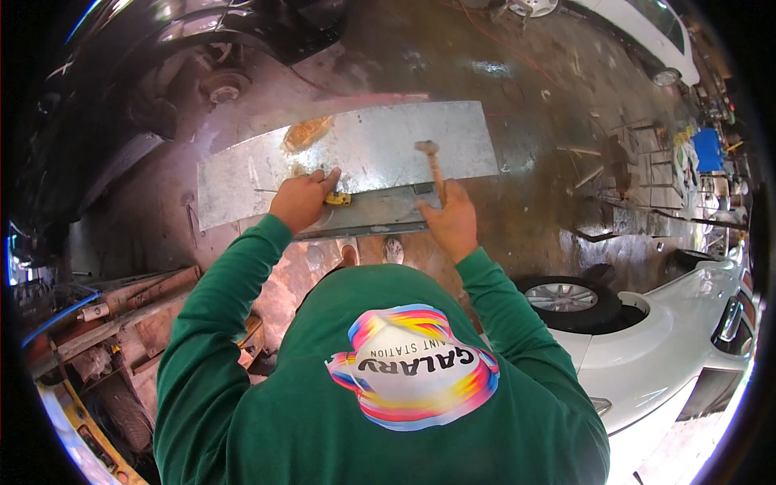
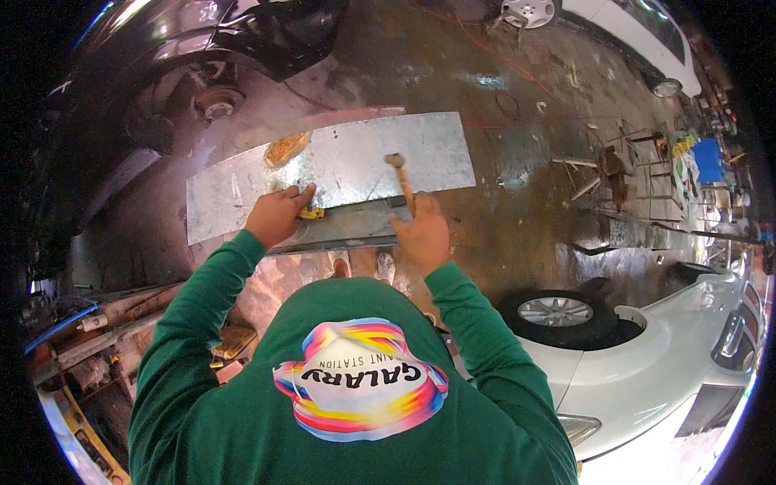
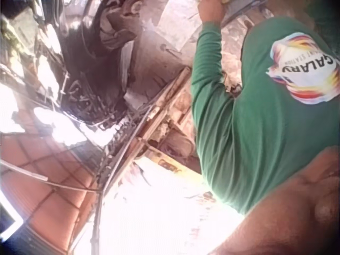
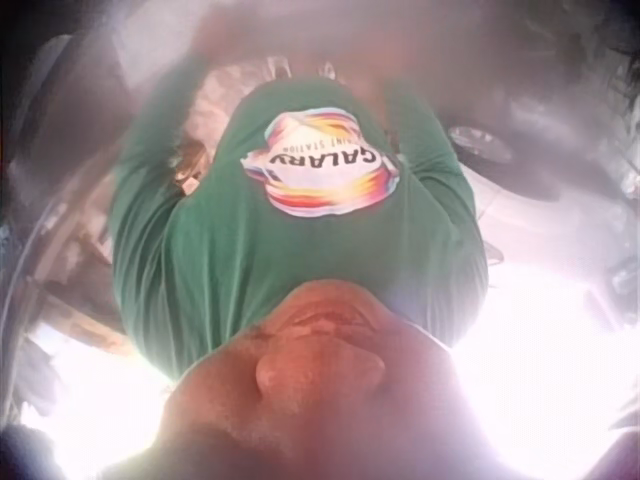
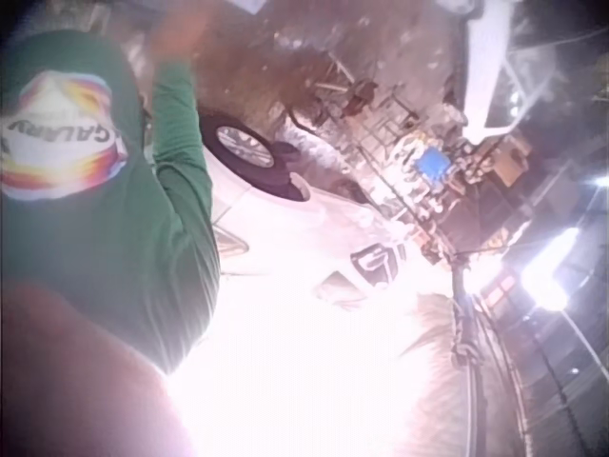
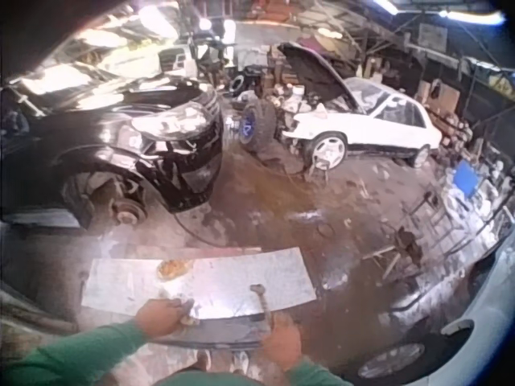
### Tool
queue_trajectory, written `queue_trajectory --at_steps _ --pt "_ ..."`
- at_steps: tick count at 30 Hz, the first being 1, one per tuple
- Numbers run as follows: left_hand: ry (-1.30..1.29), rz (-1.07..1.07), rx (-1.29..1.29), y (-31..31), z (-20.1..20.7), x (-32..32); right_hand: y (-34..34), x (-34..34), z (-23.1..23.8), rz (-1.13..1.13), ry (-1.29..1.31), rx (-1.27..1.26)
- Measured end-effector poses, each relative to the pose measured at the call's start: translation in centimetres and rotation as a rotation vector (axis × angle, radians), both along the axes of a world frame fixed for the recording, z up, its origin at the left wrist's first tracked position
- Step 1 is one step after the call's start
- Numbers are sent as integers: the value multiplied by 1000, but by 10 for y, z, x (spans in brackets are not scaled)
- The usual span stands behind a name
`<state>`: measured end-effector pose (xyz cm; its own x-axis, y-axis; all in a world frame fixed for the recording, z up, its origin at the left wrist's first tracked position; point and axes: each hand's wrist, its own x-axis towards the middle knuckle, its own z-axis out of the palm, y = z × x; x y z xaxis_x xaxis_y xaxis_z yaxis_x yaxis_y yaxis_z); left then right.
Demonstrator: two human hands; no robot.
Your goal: Measure, mark, and hammer a metal sheet to shape it for car repair.
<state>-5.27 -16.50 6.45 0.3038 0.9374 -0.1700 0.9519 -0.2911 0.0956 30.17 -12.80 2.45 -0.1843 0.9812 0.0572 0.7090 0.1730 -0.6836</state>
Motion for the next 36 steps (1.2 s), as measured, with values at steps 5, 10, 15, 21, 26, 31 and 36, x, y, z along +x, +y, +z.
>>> queue_trajectory --at_steps 5,10,15,21,26,31,36 --pt "-10 21 31 -1 11 -5 11 -35 10 -21 -135 -119" --pt "-65 9 38 5 -20 -28 18 -48 -22 33 -264 -155" --pt "-36 75 76 2 -20 -56 -28 -63 -27 275 -240 17" --pt "-121 246 -177 -17 -8 -74 -12 -99 1 588 -238 37" --pt "-331 528 -141 -64 -11 -88 8 -130 10 760 -165 79" --pt "-520 797 100 -163 -26 -73 11 -137 17 789 -175 118" --pt "-669 941 -52 -248 -39 -64 0 -167 47 801 -177 171"
